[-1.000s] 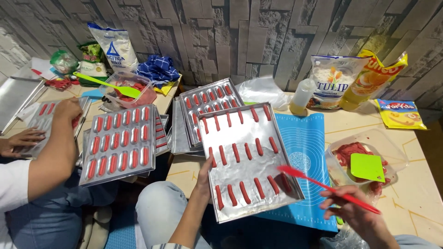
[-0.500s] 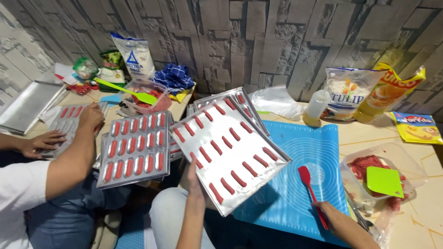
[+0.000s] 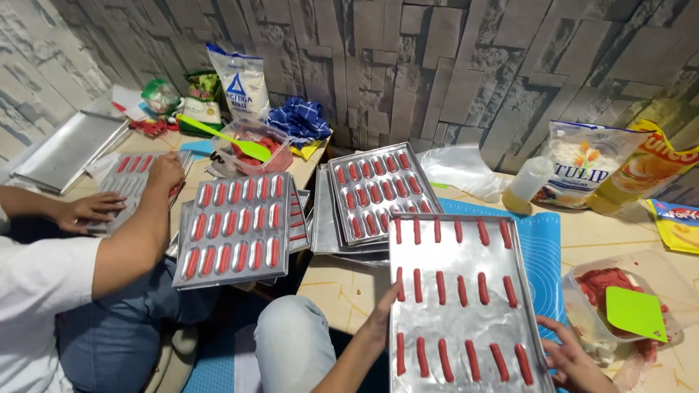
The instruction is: Piping dough into molds and leveling it with a spatula.
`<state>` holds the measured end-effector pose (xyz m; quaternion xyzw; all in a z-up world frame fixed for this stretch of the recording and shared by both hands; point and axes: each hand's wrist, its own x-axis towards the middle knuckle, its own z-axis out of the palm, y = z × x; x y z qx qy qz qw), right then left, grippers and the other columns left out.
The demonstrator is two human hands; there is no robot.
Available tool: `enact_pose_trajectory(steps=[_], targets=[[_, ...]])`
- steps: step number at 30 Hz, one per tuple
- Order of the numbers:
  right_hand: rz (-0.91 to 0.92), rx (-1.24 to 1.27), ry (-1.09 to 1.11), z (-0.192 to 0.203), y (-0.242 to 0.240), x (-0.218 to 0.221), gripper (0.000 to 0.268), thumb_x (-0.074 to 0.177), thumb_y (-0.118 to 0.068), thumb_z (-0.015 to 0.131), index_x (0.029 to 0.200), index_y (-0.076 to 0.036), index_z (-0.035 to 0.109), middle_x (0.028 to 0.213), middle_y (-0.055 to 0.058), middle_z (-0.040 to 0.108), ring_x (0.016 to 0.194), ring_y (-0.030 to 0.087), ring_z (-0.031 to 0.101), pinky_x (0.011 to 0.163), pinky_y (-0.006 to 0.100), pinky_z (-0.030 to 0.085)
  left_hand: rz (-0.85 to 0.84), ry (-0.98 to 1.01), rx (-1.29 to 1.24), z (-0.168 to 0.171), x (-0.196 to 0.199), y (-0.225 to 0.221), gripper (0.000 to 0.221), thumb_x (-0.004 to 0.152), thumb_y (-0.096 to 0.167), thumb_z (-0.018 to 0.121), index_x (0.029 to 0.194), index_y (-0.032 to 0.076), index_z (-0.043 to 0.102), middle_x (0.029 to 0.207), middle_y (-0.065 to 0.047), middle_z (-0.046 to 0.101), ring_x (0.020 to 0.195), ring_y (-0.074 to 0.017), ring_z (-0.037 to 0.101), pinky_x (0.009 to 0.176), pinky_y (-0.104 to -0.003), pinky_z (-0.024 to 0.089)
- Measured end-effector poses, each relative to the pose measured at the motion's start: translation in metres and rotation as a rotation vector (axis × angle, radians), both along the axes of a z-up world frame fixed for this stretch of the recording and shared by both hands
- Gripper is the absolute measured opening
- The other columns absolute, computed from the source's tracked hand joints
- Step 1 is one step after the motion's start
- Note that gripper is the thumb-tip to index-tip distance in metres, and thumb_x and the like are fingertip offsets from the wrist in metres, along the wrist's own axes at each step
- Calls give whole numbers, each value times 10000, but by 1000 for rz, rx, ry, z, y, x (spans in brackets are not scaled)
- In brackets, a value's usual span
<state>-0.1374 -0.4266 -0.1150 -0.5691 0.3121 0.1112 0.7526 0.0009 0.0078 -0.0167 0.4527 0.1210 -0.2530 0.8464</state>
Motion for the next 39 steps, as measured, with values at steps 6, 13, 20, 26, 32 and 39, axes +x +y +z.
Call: enact_pose_trajectory(steps=[6, 13, 20, 26, 32, 39], targets=[[217, -22, 143, 32, 51, -8, 677, 898, -105, 645, 1542, -161, 444, 1028, 287, 550, 744, 475, 666, 478, 473, 490, -173, -81, -34, -11, -4, -15, 1017, 766, 621, 638, 1574, 96, 314, 1649, -218, 263, 1508, -430, 222, 1190, -592, 217], [147, 93, 0, 15, 23, -6, 541, 982, -368, 508, 1343, 28, 434, 882, 361, 585, 593, 377, 519, 503, 454, 420, -772, -495, 247, 57, 57, 3, 1111, 770, 824, 241, 1606, 129, 10, 1679, -183, 40, 1491, -482, 128, 1121, -691, 281], [-116, 49, -54, 4, 15, 25, 400, 1076, -414, 505, 1124, -17, 481, 889, 193, 405, 796, 380, 459, 590, 515, 388, -396, -779, 1113, 33, 129, 56, 479, 989, 413, 433, 1220, 58, 656, 1224, -117, 690, 1053, -260, 663, 927, -371, 508], [-174, -35, 55, -11, 10, 101, 670, 999, -577, 580, 1399, -46, 508, 1037, 324, 619, 671, 356, 571, 536, 330, 437, -668, -670, 1405, -22, 160, 103, 612, 922, 409, 559, 1455, 117, 483, 1259, -166, 670, 1056, -373, 663, 904, -461, 528], [21, -23, -180, 77, 125, 209, 602, 1013, -488, 558, 1399, -25, 542, 912, 227, 585, 667, 223, 538, 504, 281, 423, -692, -604, 1494, -36, 171, 111, 397, 928, 285, 570, 1231, 39, 646, 1182, -173, 700, 1034, -369, 672, 914, -461, 542], [137, -14, -477, 74, 170, 287, 329, 1053, -430, 615, 1161, -122, 568, 772, 46, 461, 641, 289, 653, 450, 189, 416, -797, -492, 1476, -40, 175, 114, 611, 907, 392, 485, 1397, 35, 560, 1304, -261, 641, 1248, -386, 611, 1031, -504, 506]])
